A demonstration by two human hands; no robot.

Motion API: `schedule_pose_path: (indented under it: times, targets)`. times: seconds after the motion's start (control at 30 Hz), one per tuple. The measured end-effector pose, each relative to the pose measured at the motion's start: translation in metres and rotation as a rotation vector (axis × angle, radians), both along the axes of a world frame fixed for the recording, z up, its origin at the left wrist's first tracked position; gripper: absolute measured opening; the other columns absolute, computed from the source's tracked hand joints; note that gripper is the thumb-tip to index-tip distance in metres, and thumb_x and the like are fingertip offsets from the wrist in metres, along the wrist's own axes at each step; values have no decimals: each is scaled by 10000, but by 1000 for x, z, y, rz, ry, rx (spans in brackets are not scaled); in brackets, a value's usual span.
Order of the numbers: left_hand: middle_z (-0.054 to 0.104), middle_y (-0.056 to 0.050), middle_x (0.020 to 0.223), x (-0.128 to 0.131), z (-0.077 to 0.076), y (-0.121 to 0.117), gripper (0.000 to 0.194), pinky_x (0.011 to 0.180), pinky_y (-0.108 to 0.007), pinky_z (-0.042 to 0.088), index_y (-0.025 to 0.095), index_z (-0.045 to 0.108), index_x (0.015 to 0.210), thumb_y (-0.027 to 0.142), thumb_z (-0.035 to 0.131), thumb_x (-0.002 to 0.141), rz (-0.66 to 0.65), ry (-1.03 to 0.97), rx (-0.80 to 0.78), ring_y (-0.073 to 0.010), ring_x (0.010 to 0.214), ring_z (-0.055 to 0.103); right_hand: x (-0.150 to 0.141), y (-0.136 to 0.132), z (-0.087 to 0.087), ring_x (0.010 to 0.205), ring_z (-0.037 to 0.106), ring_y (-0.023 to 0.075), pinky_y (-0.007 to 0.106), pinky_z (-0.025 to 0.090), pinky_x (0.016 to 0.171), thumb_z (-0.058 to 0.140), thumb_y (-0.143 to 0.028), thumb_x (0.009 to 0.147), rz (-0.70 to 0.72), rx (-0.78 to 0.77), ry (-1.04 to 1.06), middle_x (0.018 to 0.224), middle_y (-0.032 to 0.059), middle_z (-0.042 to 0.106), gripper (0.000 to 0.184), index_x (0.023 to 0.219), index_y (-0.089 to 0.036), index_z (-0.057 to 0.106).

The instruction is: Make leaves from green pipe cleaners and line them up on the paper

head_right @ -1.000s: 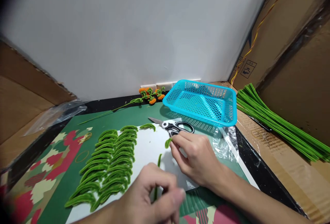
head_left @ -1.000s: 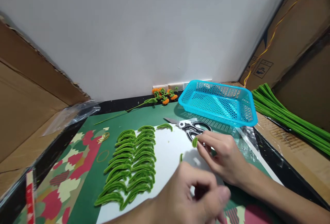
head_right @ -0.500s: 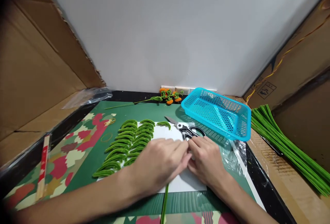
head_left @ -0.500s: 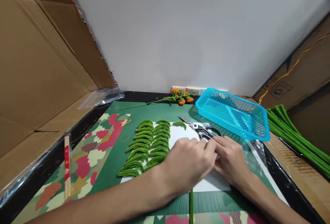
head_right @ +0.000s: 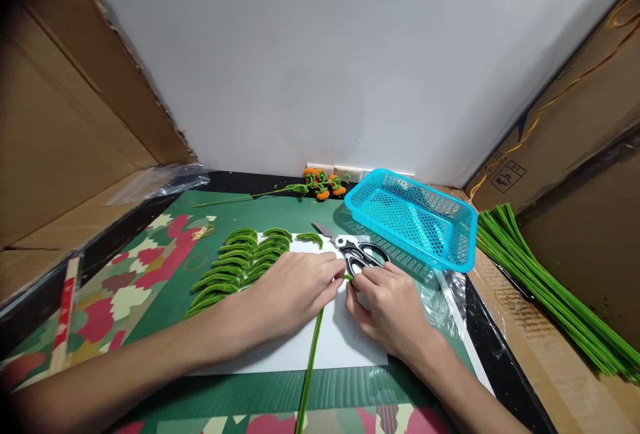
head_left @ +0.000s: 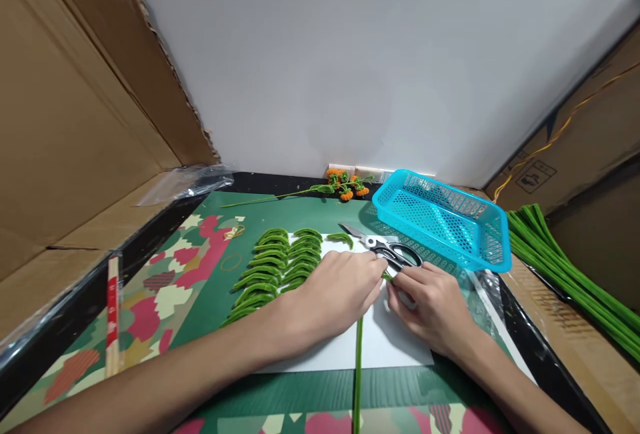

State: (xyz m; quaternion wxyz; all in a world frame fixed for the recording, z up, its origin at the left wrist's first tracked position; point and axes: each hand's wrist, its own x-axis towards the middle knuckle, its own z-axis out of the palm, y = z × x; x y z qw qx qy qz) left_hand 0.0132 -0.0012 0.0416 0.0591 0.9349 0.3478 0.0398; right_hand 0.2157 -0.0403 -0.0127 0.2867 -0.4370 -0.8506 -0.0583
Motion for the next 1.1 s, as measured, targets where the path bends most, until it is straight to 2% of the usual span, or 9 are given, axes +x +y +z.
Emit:
schedule_pose_path:
  times: [0.17,0.37,0.57,0.73,0.83,0.87,0.9,1.0,1.1]
  targets:
    - [736,-90,798,-15,9,13,224,587,-341,413,169,686,842,162,524,997,34,121,25,-265,700,701,4,1,3,557,499,138,326,321,657,576,-321,1040,39,-13,16,600,-21,582,368,693,-197,580]
    - [736,-104,775,-23,13,15,224,578,-363,371,175,677,787,108,539,950,17,226,31,-286,706,707,17,8,7,504,463,124,324,303,610,569,-244,1061,-19,88,100,551,-28,547,405,658,-196,577]
    - [739,-100,807,-26,9,19,193,611,-373,377,184,675,829,221,583,994,-59,286,-8,-300,737,709,18,17,7,481,435,116,316,315,585,564,-209,1048,-5,174,111,522,-30,537,445,605,-205,521]
    - [703,-69,870,-32,22,26,185,641,-345,375,208,615,865,286,560,1023,-79,257,-114,-259,769,667,39,19,13,434,377,110,322,282,533,591,-215,1011,15,470,188,466,-44,473,468,552,-218,501]
    - [683,-51,870,-33,39,28,259,636,-330,363,225,606,884,375,487,1059,-60,187,-184,-240,763,640,74,16,22,434,401,125,318,308,541,466,-279,1067,-158,661,349,477,-24,473,498,580,-223,555]
    - [678,-47,863,-34,45,29,285,636,-329,360,230,614,898,402,462,1067,-43,166,-202,-237,759,633,88,15,26,457,450,135,315,331,553,434,-295,1083,-268,688,420,511,-6,511,500,616,-213,593]
    - [674,-41,854,-36,52,31,305,637,-326,357,235,625,918,426,444,1072,-25,144,-220,-232,753,625,102,16,30,472,479,139,304,342,553,440,-353,1088,-518,669,549,531,-1,536,511,632,-205,615]
    - [663,-13,826,-47,73,39,346,632,-308,354,239,630,920,483,436,1069,23,76,-296,-200,706,583,138,22,37,562,564,184,301,365,579,404,-515,1067,-1088,193,565,622,35,631,548,738,-186,691]
    - [631,7,777,-65,93,52,358,637,-293,340,223,621,883,479,445,1060,86,15,-296,-179,686,524,164,28,33,719,660,246,322,392,670,589,-391,940,-1163,21,458,792,88,760,294,864,-183,783]
